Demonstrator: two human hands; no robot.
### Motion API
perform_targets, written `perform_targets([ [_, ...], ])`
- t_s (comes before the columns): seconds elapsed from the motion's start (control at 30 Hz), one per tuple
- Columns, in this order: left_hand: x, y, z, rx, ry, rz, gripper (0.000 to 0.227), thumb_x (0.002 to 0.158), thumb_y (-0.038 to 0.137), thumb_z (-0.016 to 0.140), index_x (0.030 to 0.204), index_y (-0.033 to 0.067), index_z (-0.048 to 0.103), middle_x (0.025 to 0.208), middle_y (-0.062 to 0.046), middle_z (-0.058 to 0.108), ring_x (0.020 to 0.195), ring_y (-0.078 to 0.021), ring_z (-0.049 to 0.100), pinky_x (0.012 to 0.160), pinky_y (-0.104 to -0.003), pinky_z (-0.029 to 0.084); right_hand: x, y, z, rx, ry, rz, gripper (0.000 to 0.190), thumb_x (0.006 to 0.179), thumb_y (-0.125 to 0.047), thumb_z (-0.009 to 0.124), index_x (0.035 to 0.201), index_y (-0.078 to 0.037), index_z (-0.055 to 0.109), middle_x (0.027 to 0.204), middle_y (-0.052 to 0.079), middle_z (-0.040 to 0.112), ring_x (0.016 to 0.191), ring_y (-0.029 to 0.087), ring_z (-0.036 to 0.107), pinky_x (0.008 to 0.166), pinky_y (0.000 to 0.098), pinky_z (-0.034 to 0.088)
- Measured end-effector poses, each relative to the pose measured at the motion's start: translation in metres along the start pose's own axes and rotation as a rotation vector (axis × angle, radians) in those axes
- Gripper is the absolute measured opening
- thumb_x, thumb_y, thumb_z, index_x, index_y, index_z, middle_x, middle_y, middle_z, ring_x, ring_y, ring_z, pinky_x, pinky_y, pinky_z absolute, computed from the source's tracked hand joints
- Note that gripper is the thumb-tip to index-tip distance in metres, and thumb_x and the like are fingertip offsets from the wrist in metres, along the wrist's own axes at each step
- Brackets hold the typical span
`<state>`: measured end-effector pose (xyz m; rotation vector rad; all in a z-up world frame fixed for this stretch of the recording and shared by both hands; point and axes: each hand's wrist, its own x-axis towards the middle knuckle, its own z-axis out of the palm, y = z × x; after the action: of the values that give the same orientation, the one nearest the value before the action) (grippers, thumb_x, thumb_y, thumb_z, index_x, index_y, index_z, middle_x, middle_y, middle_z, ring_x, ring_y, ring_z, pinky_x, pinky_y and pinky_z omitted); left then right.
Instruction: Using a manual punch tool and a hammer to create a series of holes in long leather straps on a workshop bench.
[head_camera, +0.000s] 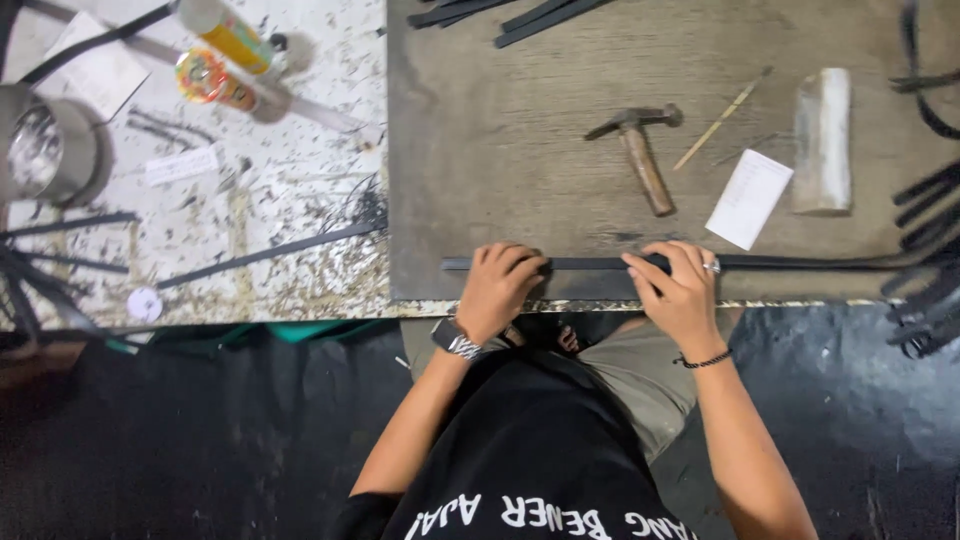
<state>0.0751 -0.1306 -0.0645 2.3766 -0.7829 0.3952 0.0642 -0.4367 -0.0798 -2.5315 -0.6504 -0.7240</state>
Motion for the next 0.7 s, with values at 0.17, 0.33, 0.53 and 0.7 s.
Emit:
perform_targets([
  [0.17, -0.001, -0.001, 0.015, -0.004, 0.067, -0.047, 0.013, 0.096, 0.014, 0.073, 0.108, 0.0138, 0.068, 0.099, -0.001, 0.061, 0.098, -0.0204, 0.058, 0.087, -0.034, 0.039, 0.005, -0.004, -0.005, 0.067, 0.002, 0.018, 0.017, 0.094, -0.014, 0.08, 0.11, -0.019, 0.082, 0.105, 0.007, 0.07, 0.098, 0.031, 0.067, 0.087, 0.042, 0.044],
  [0.33, 0.001, 0.0, 0.018, 0.002, 0.121, -0.036, 0.013, 0.097, 0.017, 0.071, 0.108, 0.0154, 0.066, 0.099, -0.001, 0.061, 0.097, -0.0216, 0.059, 0.087, -0.035, 0.039, 0.012, -0.013, -0.014, 0.145, 0.006, 0.052, 0.015, 0.098, -0.007, 0.077, 0.112, -0.009, 0.083, 0.104, 0.013, 0.069, 0.098, 0.035, 0.066, 0.087, 0.0431, 0.047],
  [0.53, -0.002, -0.004, 0.02, -0.032, 0.158, -0.031, 0.011, 0.098, 0.019, 0.07, 0.108, 0.0176, 0.067, 0.1, 0.001, 0.062, 0.098, -0.0201, 0.06, 0.088, -0.033, 0.04, 0.014, -0.016, -0.015, 0.117, -0.009, 0.077, 0.013, 0.097, -0.008, 0.08, 0.111, -0.008, 0.082, 0.104, 0.012, 0.069, 0.101, 0.034, 0.065, 0.091, 0.0437, 0.049],
  [0.7, -0.004, -0.006, 0.02, -0.043, 0.159, -0.039, 0.011, 0.099, 0.02, 0.069, 0.109, 0.0165, 0.067, 0.1, 0.0, 0.064, 0.098, -0.0203, 0.061, 0.088, -0.032, 0.041, 0.018, -0.02, -0.015, 0.146, 0.016, 0.093, 0.011, 0.1, -0.009, 0.079, 0.11, -0.006, 0.083, 0.102, 0.014, 0.069, 0.099, 0.033, 0.064, 0.091, 0.0433, 0.051],
])
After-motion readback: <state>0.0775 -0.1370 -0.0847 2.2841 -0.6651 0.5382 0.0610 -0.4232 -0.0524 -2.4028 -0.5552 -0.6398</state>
